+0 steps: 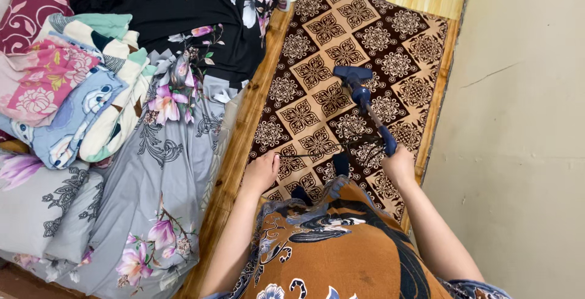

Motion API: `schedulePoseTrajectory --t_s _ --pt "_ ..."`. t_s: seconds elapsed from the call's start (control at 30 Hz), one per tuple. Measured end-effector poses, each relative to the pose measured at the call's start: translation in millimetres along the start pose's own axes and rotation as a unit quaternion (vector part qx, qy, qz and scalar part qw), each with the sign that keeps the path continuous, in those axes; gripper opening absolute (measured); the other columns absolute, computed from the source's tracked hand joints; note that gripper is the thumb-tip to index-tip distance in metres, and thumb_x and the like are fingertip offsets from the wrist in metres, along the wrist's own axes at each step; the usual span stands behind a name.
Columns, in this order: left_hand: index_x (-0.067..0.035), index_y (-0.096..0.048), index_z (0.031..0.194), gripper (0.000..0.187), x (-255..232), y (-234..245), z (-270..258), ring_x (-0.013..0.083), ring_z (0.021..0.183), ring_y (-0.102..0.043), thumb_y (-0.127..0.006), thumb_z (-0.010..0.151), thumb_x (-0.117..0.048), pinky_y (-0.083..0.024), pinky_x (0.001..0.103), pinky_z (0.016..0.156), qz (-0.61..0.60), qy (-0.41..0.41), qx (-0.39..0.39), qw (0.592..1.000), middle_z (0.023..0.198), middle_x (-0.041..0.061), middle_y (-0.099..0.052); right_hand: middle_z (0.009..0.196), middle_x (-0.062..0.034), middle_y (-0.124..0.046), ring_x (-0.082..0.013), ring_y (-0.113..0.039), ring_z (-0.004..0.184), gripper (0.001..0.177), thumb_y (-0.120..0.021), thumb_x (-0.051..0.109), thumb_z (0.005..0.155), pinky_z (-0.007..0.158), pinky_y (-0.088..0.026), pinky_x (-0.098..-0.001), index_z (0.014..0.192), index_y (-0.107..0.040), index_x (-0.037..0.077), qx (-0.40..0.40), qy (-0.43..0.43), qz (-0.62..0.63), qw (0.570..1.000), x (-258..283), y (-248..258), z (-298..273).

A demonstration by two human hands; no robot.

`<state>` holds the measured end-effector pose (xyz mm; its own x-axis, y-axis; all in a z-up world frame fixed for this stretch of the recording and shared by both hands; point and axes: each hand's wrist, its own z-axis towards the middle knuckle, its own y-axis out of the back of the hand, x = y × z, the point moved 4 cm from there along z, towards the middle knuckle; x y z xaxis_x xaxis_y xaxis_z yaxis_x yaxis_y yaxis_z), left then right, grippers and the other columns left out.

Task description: The person vacuums a small rug on a wooden floor, moving the vacuum head back and forth over different sections of the pattern.

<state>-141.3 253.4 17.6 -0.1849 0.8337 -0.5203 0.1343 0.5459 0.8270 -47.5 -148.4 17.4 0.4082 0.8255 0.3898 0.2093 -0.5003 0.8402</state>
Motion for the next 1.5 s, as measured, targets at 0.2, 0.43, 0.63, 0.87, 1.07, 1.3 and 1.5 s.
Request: schedulePoseTrajectory --t_s 0.2,0.43,0.63,0.87,1.07,1.3,1.5 --pt "-0.008 -0.063 0.103 0.03 -4 -1 7 0.0437 0.078 -0.07 -0.047 0.104 -0.033 -0.056 0.056 0.07 0.009 0.019 0.031 0.999 0.085 0.022 -0.073 0.091 -0.0292 -0.071 -0.0449 -0.07 0.09 0.02 -0.068 0.005 0.079 0.083 -0.056 -0.0508 0.098 -0.067 -0.002 -0.018 0.03 -0.025 0.999 -17 4 18" --pt "-0.009 -0.064 0.107 0.031 -25 -6 14 0.0465 0.072 -0.069 -0.048 0.1 -0.035 -0.056 0.058 0.065 0.024 0.016 0.034 0.999 0.084 0.024 -0.07 0.094 -0.0287 -0.071 -0.0455 -0.07 0.093 0.025 -0.061 0.002 0.083 0.084 -0.056 -0.0528 0.108 -0.063 -0.001 -0.008 0.018 -0.052 0.998 -29 -27 76" --pt "-0.008 -0.063 0.106 0.034 -46 -11 22 0.0468 0.07 -0.069 -0.045 0.102 -0.037 -0.056 0.058 0.064 0.054 0.064 0.057 0.995 0.076 0.024 -0.07 0.098 -0.0288 -0.072 -0.0451 -0.071 0.094 0.022 -0.059 0.005 0.089 0.085 -0.058 -0.052 0.11 -0.062 -0.002 0.018 0.034 -0.065 0.997 -3 -37 138" --pt "-0.006 -0.062 0.1 0.035 -81 -21 42 0.0414 0.071 -0.072 -0.044 0.104 -0.035 -0.058 0.053 0.065 0.032 0.103 0.023 0.994 0.075 0.021 -0.071 0.1 -0.0295 -0.071 -0.0463 -0.07 0.094 0.023 -0.058 0.003 0.092 0.08 -0.058 -0.0531 0.115 -0.059 -0.002 0.034 0.07 -0.062 0.995 10 -31 205" --pt "-0.007 -0.061 0.103 0.034 -104 -24 49 0.0416 0.071 -0.072 -0.044 0.104 -0.036 -0.058 0.052 0.065 0.031 0.145 0.032 0.988 0.076 0.021 -0.071 0.106 -0.0249 -0.072 -0.0425 -0.072 0.101 0.032 -0.074 0.008 0.086 0.086 -0.06 -0.0488 0.113 -0.059 -0.001 0.041 0.054 -0.122 0.99 41 -50 243" --pt "-0.006 -0.058 0.096 0.034 -105 -30 37 0.0411 0.073 -0.071 -0.043 0.105 -0.035 -0.057 0.053 0.066 0.035 0.161 0.012 0.986 0.079 0.02 -0.072 0.108 -0.0277 -0.071 -0.0425 -0.072 0.1 0.032 -0.068 0.005 0.089 0.086 -0.06 -0.0475 0.117 -0.055 -0.005 0.08 0.052 -0.082 0.992 50 -76 255" --pt "-0.007 -0.059 0.098 0.034 -108 -35 30 0.0401 0.073 -0.072 -0.043 0.105 -0.036 -0.058 0.052 0.067 0.04 0.161 0.005 0.986 0.08 0.019 -0.073 0.107 -0.0304 -0.069 -0.0434 -0.071 0.098 0.032 -0.065 0.006 0.088 0.086 -0.059 -0.0466 0.116 -0.054 -0.006 0.085 0.056 -0.043 0.994 44 -61 257"
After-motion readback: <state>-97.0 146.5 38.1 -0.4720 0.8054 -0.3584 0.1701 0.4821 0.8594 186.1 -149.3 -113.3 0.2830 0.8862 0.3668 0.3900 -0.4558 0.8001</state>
